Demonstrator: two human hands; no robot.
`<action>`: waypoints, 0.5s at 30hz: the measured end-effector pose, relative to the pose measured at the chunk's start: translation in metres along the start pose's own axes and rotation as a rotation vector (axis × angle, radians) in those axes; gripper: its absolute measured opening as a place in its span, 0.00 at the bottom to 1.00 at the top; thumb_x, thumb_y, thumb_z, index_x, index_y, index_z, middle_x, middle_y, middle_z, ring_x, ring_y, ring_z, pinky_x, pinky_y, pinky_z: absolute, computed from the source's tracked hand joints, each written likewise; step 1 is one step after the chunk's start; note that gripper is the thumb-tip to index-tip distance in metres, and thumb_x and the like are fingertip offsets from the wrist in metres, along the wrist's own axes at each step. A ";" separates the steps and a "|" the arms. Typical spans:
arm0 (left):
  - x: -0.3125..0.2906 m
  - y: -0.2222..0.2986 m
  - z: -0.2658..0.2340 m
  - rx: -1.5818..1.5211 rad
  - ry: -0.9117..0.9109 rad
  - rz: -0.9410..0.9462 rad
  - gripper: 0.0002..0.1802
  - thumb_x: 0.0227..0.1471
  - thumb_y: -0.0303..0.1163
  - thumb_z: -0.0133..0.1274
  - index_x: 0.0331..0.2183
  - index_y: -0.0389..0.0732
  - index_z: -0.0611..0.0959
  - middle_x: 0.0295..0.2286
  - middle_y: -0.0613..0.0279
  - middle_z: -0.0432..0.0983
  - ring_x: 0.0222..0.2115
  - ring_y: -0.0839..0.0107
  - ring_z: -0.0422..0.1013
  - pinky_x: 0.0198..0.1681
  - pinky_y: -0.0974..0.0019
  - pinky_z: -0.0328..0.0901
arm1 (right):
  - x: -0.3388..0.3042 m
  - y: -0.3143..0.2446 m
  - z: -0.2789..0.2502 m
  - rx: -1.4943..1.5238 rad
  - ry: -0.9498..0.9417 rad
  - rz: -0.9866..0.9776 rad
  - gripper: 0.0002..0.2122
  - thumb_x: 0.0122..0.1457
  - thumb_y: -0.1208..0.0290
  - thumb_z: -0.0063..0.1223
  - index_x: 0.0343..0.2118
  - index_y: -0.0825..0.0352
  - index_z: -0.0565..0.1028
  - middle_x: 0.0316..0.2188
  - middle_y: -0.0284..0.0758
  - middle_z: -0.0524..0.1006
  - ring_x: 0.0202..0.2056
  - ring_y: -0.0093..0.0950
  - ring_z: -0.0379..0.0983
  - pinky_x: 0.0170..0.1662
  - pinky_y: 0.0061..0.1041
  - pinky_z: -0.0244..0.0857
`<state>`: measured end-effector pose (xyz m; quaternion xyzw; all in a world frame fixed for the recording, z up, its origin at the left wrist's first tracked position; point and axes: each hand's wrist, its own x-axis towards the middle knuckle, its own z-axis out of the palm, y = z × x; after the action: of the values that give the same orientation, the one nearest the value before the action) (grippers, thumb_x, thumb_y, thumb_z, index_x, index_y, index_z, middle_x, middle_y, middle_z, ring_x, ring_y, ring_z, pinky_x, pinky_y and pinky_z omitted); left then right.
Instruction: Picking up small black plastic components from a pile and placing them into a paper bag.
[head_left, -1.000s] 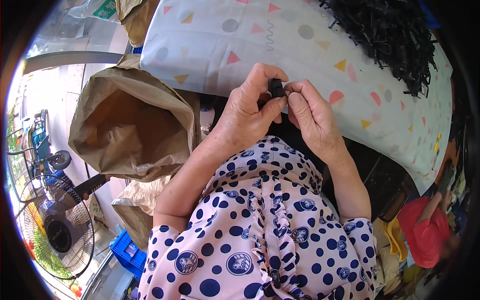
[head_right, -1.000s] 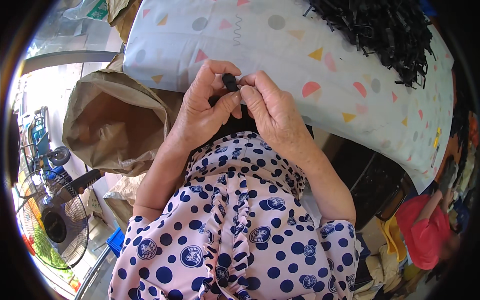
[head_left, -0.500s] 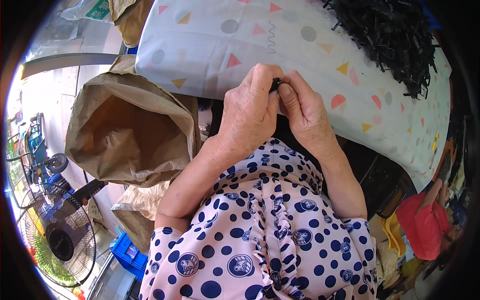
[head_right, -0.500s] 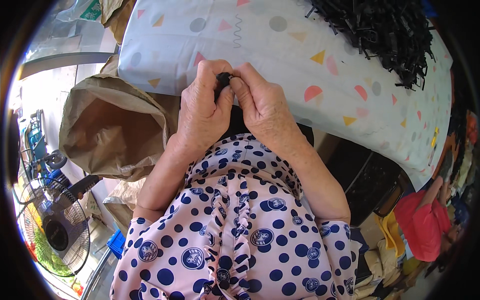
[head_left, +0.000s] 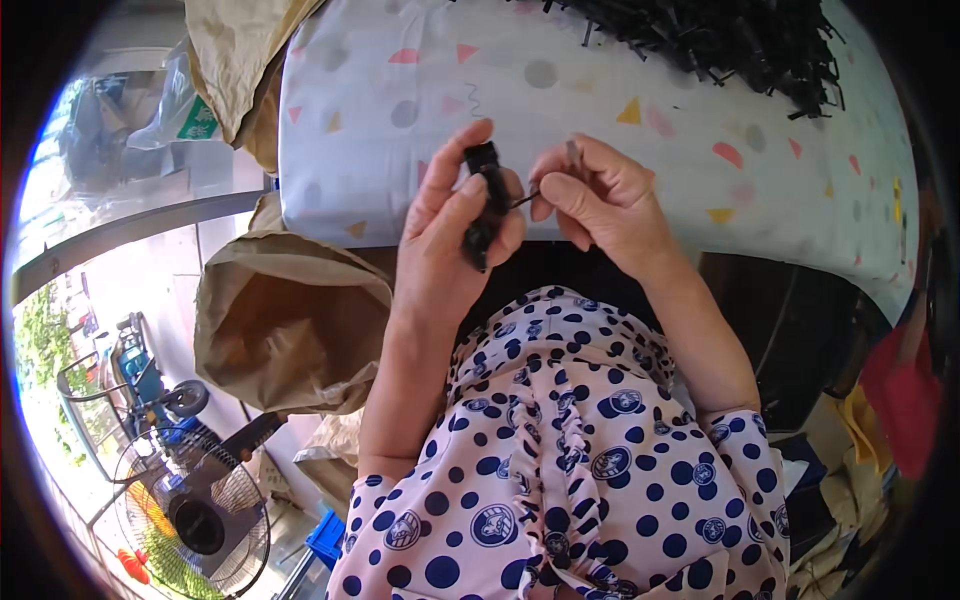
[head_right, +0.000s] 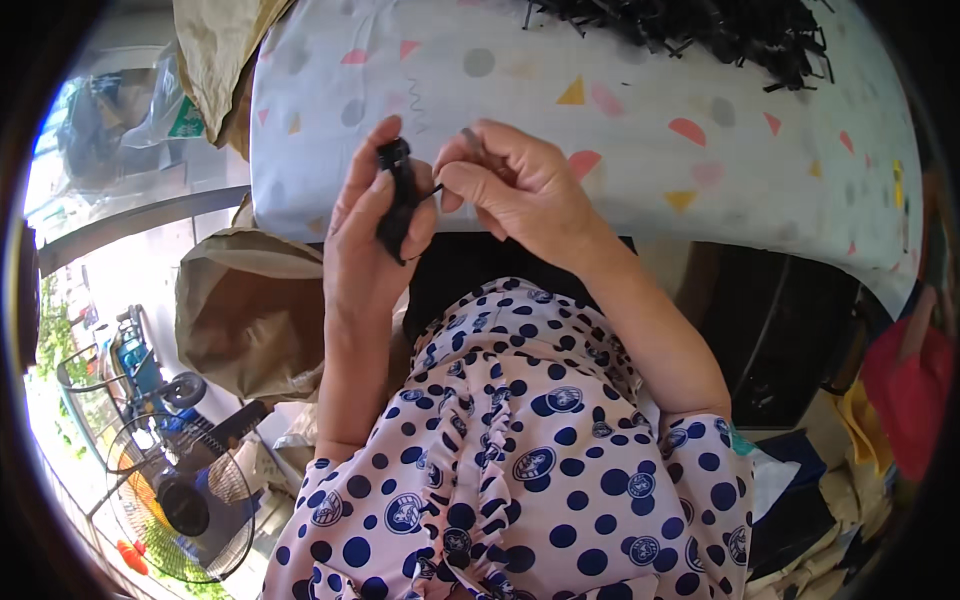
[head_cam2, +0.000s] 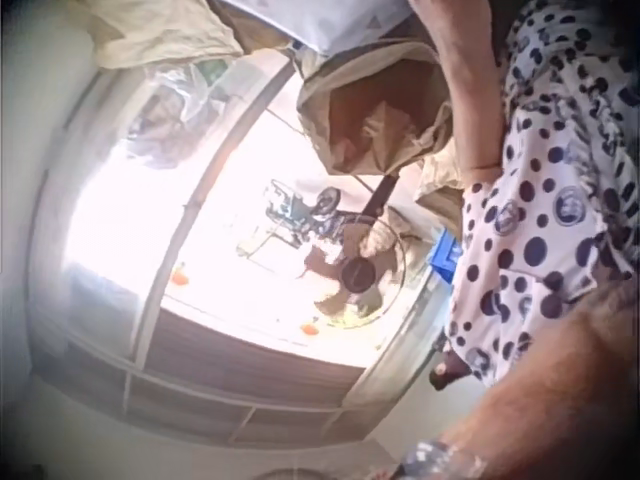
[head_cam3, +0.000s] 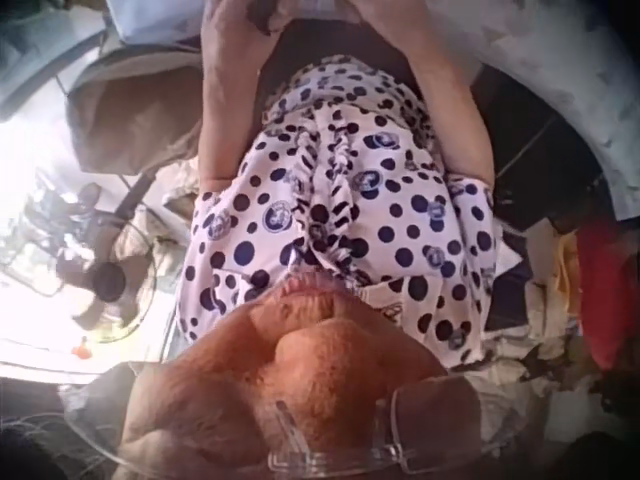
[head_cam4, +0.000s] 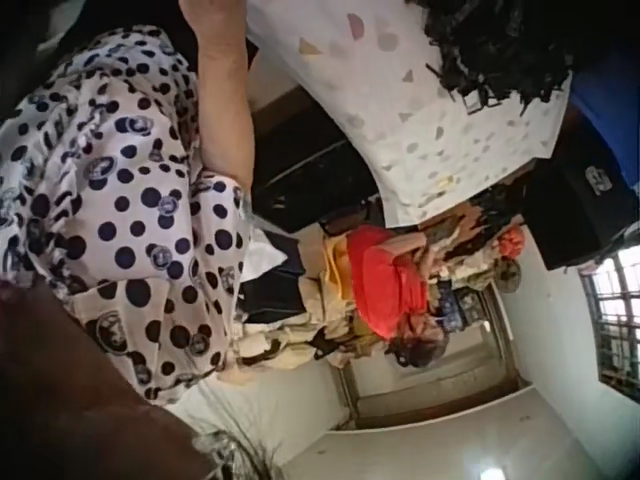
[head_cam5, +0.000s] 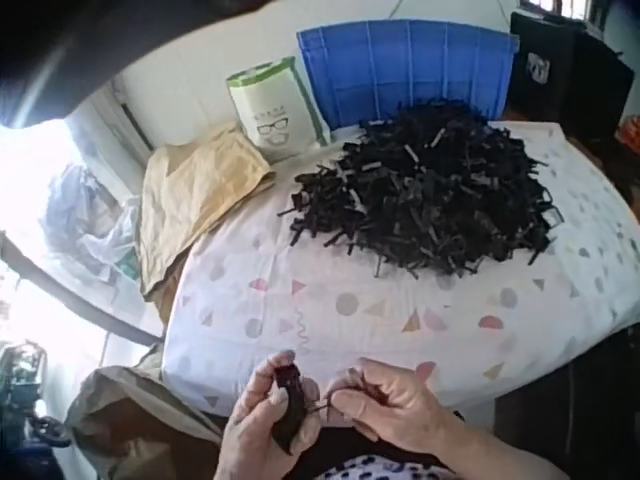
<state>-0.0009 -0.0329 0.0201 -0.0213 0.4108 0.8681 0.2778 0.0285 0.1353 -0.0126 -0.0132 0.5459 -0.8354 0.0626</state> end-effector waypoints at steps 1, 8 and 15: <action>0.001 -0.002 0.000 0.059 -0.025 -0.037 0.24 0.58 0.27 0.42 0.57 0.43 0.64 0.31 0.58 0.72 0.19 0.75 0.64 0.19 0.79 0.56 | 0.002 -0.001 -0.001 0.012 0.005 -0.003 0.09 0.61 0.69 0.51 0.41 0.67 0.71 0.24 0.28 0.73 0.14 0.11 0.58 0.15 0.09 0.50; -0.006 -0.014 0.007 0.142 -0.163 -0.173 0.23 0.60 0.28 0.44 0.57 0.43 0.66 0.27 0.60 0.73 0.18 0.77 0.65 0.18 0.81 0.56 | -0.002 -0.009 -0.019 0.263 -0.179 0.197 0.13 0.57 0.68 0.57 0.42 0.67 0.71 0.22 0.22 0.68 0.19 0.09 0.64 0.17 0.09 0.51; -0.013 -0.014 0.017 0.633 -0.124 0.023 0.23 0.56 0.20 0.44 0.55 0.37 0.67 0.35 0.58 0.74 0.25 0.78 0.68 0.26 0.80 0.61 | -0.002 0.000 -0.023 -0.089 -0.149 0.050 0.12 0.56 0.69 0.57 0.41 0.67 0.72 0.26 0.22 0.69 0.24 0.09 0.64 0.27 0.08 0.58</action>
<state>0.0202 -0.0194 0.0244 0.1236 0.6428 0.7002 0.2852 0.0282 0.1568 -0.0218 -0.0644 0.5764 -0.8052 0.1234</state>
